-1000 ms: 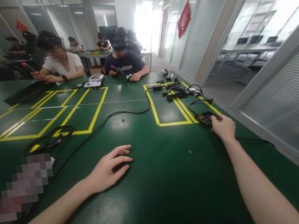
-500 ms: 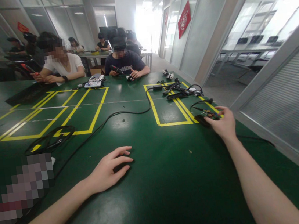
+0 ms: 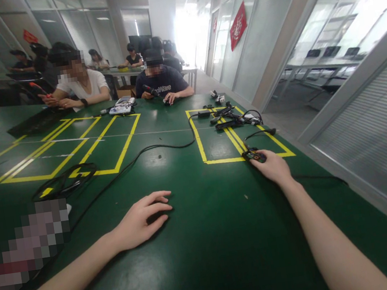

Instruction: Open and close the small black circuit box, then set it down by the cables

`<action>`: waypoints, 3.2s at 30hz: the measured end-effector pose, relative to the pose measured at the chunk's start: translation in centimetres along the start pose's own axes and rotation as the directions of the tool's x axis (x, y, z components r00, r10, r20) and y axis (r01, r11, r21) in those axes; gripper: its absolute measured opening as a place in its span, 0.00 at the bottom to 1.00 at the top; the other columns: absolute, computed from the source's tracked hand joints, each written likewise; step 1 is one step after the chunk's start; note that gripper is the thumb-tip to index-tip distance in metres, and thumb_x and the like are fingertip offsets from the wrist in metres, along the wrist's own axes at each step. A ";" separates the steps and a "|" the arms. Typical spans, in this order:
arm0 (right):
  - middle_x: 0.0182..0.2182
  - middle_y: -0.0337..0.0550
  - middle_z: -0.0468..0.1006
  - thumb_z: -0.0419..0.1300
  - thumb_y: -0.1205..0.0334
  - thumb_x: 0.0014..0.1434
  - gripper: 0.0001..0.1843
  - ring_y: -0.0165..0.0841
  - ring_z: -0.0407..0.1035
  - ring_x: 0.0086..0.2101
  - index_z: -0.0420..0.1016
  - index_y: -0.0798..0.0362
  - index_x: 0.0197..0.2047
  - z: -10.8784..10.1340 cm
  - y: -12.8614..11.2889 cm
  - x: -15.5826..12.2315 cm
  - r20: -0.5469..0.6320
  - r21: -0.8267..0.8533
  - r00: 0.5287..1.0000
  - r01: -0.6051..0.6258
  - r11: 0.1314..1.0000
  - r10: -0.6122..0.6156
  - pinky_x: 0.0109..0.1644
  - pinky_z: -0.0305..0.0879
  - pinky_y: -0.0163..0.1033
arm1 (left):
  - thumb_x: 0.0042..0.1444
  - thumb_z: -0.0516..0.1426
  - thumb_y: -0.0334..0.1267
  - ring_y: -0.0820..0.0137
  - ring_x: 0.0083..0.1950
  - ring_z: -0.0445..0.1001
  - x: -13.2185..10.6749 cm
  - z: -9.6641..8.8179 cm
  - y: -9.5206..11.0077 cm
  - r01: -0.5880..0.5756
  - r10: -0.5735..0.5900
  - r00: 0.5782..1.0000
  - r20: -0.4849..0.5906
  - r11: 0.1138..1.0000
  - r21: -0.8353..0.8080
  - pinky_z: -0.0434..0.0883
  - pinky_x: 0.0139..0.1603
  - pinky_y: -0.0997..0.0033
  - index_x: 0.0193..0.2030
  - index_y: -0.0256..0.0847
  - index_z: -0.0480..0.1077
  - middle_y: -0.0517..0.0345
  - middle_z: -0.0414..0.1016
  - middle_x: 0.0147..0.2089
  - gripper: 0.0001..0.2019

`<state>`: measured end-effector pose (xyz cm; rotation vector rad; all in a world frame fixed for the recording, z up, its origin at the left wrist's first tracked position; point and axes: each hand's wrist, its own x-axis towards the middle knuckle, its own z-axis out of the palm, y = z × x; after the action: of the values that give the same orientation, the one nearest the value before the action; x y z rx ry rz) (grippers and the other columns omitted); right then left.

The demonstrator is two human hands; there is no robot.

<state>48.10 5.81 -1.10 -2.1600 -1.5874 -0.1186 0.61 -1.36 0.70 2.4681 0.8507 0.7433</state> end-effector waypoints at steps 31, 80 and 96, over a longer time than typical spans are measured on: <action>0.42 0.45 0.82 0.66 0.62 0.62 0.12 0.38 0.76 0.41 0.73 0.50 0.49 -0.5 -18.9 -13.5 0.018 0.671 0.496 0.638 0.378 -0.868 0.45 0.71 0.42 | 0.58 0.67 0.37 0.54 0.65 0.70 0.2 0.1 0.9 0.022 -0.022 1.000 0.010 1.000 0.000 0.73 0.66 0.49 0.74 0.47 0.58 0.46 0.74 0.65 0.39; 0.49 0.51 0.80 0.70 0.62 0.61 0.16 0.44 0.74 0.48 0.77 0.50 0.52 0.1 -18.5 -12.9 -0.070 0.565 0.561 0.704 0.431 -0.825 0.49 0.77 0.50 | 0.64 0.60 0.33 0.69 0.39 0.76 0.3 -0.2 -0.2 0.108 -0.102 0.988 -0.117 0.993 0.047 0.74 0.40 0.70 0.43 0.43 0.72 0.57 0.75 0.45 0.03; 0.49 0.51 0.79 0.64 0.65 0.61 0.16 0.41 0.77 0.43 0.76 0.51 0.53 0.5 -18.6 -12.6 -0.013 0.467 0.614 0.702 0.538 -0.789 0.45 0.75 0.45 | 0.67 0.60 0.33 0.63 0.45 0.79 0.8 0.5 -1.2 0.181 -0.153 0.975 -0.161 0.969 0.171 0.77 0.47 0.65 0.55 0.43 0.73 0.57 0.78 0.42 0.12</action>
<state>26.63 -0.78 0.00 -1.0420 -2.3159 0.1855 0.89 -0.04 -0.05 2.4831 1.2178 0.8257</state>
